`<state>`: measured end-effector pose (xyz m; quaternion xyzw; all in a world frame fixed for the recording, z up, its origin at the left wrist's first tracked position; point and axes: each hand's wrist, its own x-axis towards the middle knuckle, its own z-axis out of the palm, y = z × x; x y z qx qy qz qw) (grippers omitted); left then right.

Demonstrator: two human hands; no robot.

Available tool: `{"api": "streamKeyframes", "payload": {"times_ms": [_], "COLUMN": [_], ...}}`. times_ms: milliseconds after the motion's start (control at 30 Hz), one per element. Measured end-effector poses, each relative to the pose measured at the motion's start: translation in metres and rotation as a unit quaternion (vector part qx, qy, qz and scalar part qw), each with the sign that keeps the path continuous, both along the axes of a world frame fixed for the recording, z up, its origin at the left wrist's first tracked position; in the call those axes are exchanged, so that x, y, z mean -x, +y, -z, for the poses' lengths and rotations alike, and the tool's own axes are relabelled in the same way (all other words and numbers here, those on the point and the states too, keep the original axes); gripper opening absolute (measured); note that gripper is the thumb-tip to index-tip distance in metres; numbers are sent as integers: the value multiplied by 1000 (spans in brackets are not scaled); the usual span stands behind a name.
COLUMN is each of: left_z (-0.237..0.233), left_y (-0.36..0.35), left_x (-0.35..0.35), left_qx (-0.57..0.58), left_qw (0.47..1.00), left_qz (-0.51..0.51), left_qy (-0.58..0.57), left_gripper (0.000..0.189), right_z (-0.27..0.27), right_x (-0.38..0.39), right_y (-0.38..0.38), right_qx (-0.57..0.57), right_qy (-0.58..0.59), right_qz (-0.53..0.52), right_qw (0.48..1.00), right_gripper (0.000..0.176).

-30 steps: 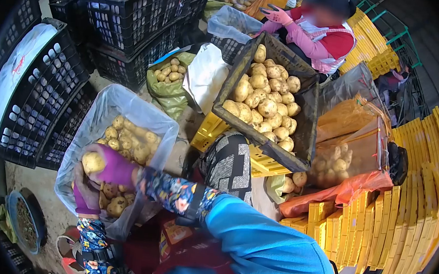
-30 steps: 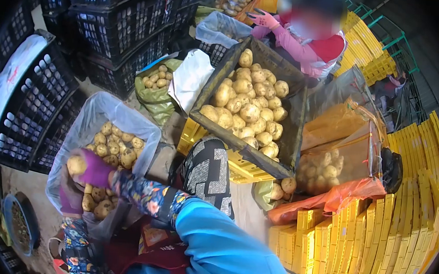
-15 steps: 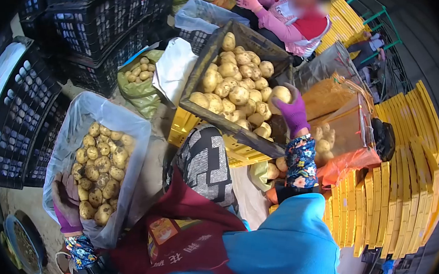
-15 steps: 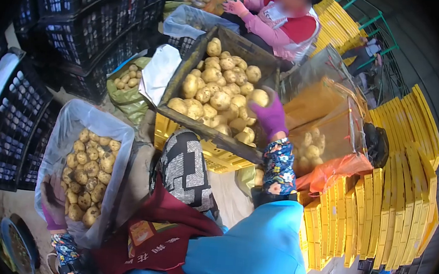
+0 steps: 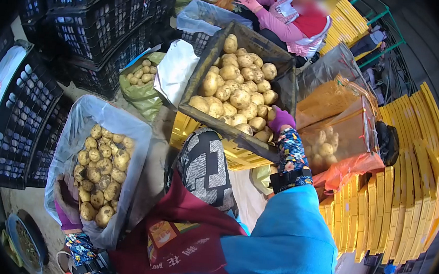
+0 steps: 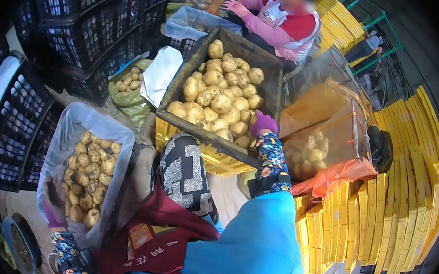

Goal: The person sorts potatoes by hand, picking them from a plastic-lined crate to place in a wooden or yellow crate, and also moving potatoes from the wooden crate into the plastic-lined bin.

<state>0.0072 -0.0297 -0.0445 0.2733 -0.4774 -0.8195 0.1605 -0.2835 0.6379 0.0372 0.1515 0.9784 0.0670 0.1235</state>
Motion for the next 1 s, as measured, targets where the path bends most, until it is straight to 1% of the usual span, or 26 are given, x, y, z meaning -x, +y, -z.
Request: {"api": "streamKeyframes", "payload": {"times_ms": [67,100,133,167,233,267,333,367,400,500,533,567,667,767,833,1000], "left_z": [0,3,6,10,2,-1,-6,-8,-9,0,1,2,14,3,5,5], "left_y": [-3,-8,-10,-11,-9,-7,-6,-6,-7,-13,-13,-13,-18,-7,-6,-6], "left_x": [-3,-3,-3,-6,-4,-6,-8,-9,-10,-10,-9,-9,-6,0,-1,2], "left_qx": [-6,-12,-18,-18,-15,-13,-9,-10,-11,-15,-15,-14,-3,12,21,13], "left_qw": [1000,1000,1000,1000,1000,1000,1000,1000,1000,1000,1000,1000,1000,1000,1000,1000], "left_qz": [-4,-3,-2,-3,-9,-9,-9,-11,-14,-14,-12,-9,3,-2,1,-10], "left_qy": [-12,-11,-10,-13,-16,-14,-10,-11,-12,-19,-20,-21,-6,9,12,-17], "left_gripper": [62,62,62,62,61,61,60,60,60,61,62,62,60,63,64,64], "right_z": [14,8,5,5,4,3,10,17,-4,-8,8,19,19,9,9,5], "right_x": [12,11,10,7,12,20,62,78,70,56,51,48,46,49,55,63], "right_y": [23,19,13,4,-13,-9,38,60,50,50,50,52,47,44,39,33], "right_qx": [6,8,-2,-23,-61,-59,-40,-33,0,25,18,12,5,2,3,-3], "right_qy": [-5,-7,10,22,53,19,-114,-180,-187,-129,-82,-68,-73,-82,-85,-84], "right_qz": [-36,-53,-11,25,91,74,-23,-71,-80,-139,-157,-157,-142,-134,-139,-141], "right_qw": [999,999,1000,999,993,995,992,981,979,982,984,985,987,988,987,986], "right_gripper": [70,68,62,59,56,61,67,70,69,58,50,49,49,48,48,47]}}
